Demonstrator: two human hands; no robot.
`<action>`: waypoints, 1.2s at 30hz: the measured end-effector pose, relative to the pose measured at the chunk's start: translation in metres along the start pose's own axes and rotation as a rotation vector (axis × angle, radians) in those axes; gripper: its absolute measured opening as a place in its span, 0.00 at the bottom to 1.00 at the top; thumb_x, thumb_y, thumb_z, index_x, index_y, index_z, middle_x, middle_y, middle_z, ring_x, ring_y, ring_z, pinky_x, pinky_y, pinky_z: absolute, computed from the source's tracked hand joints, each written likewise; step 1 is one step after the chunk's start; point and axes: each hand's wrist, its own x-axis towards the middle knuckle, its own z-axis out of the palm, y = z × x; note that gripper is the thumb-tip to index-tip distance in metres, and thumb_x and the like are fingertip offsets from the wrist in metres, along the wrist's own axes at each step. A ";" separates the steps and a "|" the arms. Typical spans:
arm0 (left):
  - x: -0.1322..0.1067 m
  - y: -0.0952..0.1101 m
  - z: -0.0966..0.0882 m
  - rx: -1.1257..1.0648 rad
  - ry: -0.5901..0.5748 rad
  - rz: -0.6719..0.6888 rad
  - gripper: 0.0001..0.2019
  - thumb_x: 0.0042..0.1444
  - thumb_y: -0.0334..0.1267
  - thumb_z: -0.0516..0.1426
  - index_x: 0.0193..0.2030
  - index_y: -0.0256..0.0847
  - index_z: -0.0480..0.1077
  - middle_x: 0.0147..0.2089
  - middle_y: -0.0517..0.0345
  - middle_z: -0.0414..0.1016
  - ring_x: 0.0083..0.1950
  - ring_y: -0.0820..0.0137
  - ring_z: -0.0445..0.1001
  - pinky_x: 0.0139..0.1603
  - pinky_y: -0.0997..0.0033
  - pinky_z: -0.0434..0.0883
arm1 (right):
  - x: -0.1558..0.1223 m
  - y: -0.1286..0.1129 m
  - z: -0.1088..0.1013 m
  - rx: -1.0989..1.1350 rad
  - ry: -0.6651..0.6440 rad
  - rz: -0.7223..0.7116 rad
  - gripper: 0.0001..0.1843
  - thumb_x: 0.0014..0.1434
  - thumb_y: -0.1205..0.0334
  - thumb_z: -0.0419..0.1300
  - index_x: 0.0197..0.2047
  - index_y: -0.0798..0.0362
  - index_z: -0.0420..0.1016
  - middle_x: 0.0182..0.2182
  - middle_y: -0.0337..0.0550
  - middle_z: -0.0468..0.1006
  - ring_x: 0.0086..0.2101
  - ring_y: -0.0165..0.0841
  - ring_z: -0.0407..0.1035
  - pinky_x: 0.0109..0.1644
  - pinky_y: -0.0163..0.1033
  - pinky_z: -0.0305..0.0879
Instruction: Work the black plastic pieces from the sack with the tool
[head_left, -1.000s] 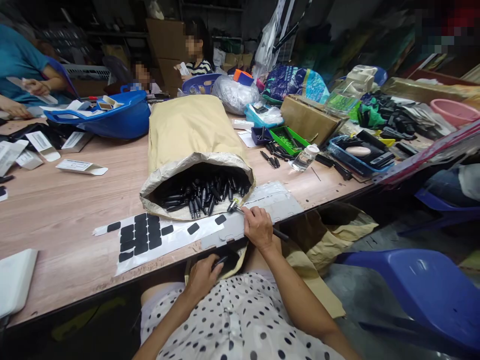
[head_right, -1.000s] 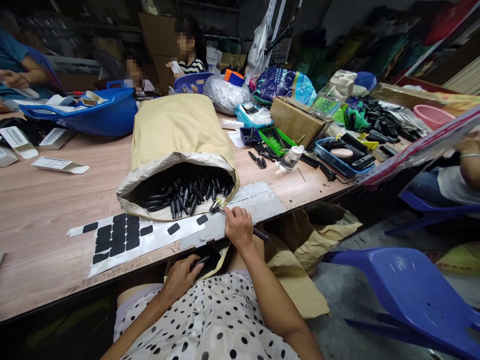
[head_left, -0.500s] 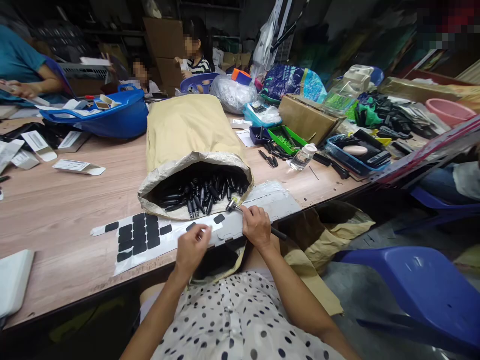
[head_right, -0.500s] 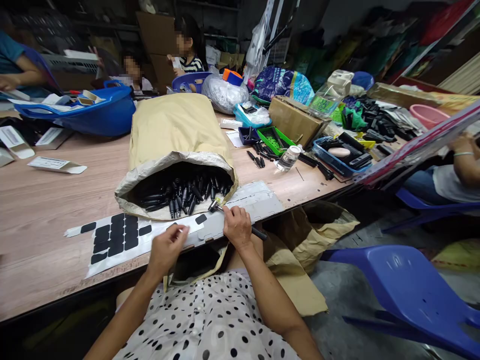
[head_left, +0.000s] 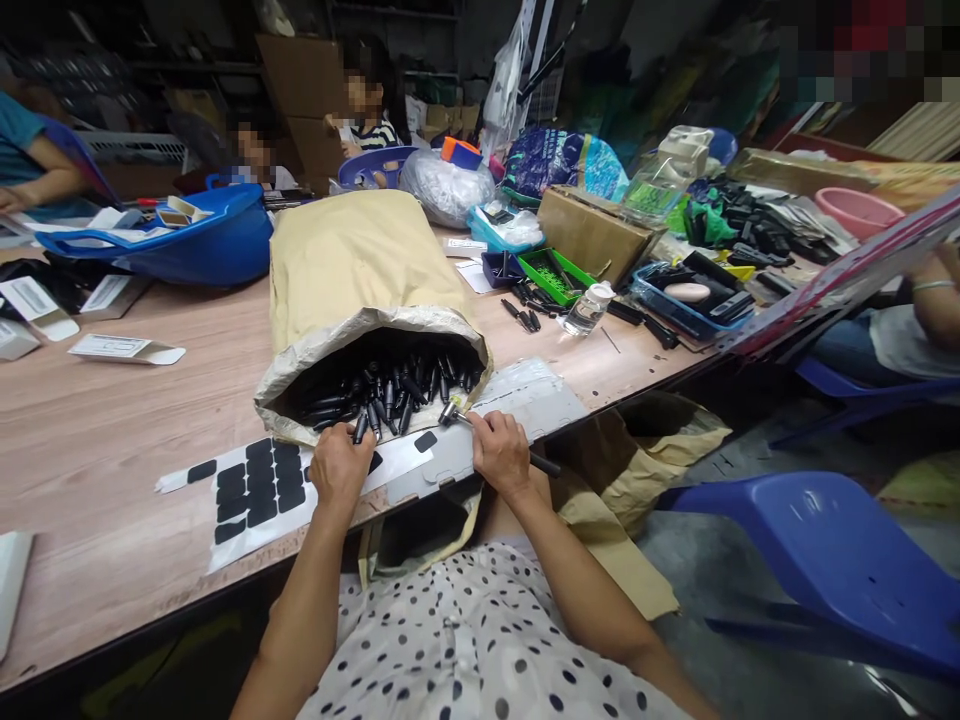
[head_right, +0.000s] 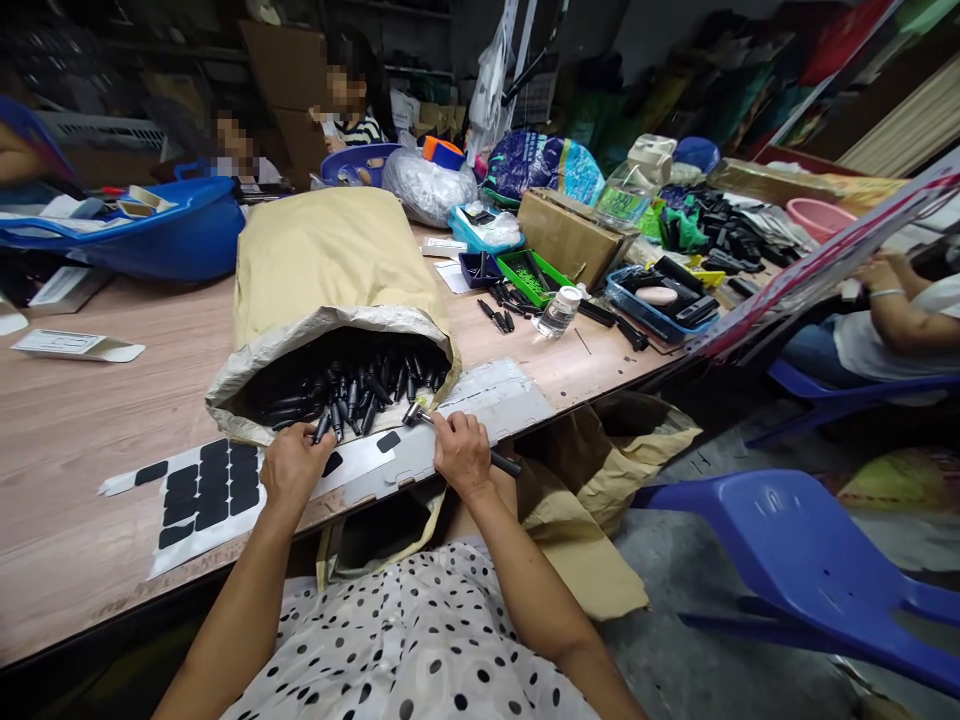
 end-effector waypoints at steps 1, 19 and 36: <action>-0.005 0.000 -0.004 -0.019 0.021 0.013 0.07 0.50 0.42 0.61 0.35 0.44 0.75 0.38 0.50 0.78 0.36 0.57 0.76 0.31 0.64 0.67 | 0.000 0.000 0.000 0.008 -0.007 0.004 0.19 0.65 0.66 0.54 0.56 0.46 0.77 0.37 0.48 0.71 0.39 0.40 0.60 0.41 0.42 0.54; -0.035 0.001 0.028 -0.390 -0.277 0.468 0.06 0.55 0.38 0.61 0.40 0.46 0.78 0.35 0.58 0.74 0.39 0.65 0.74 0.45 0.65 0.72 | -0.002 -0.001 -0.010 0.279 0.043 0.105 0.18 0.69 0.64 0.51 0.54 0.47 0.78 0.37 0.46 0.76 0.38 0.38 0.67 0.43 0.40 0.64; -0.039 0.012 0.024 -0.467 -0.313 0.364 0.05 0.53 0.32 0.63 0.37 0.44 0.78 0.35 0.60 0.73 0.38 0.68 0.73 0.41 0.69 0.71 | -0.022 -0.042 -0.046 0.602 -0.044 0.002 0.22 0.71 0.64 0.46 0.61 0.48 0.74 0.39 0.46 0.78 0.40 0.33 0.74 0.46 0.35 0.73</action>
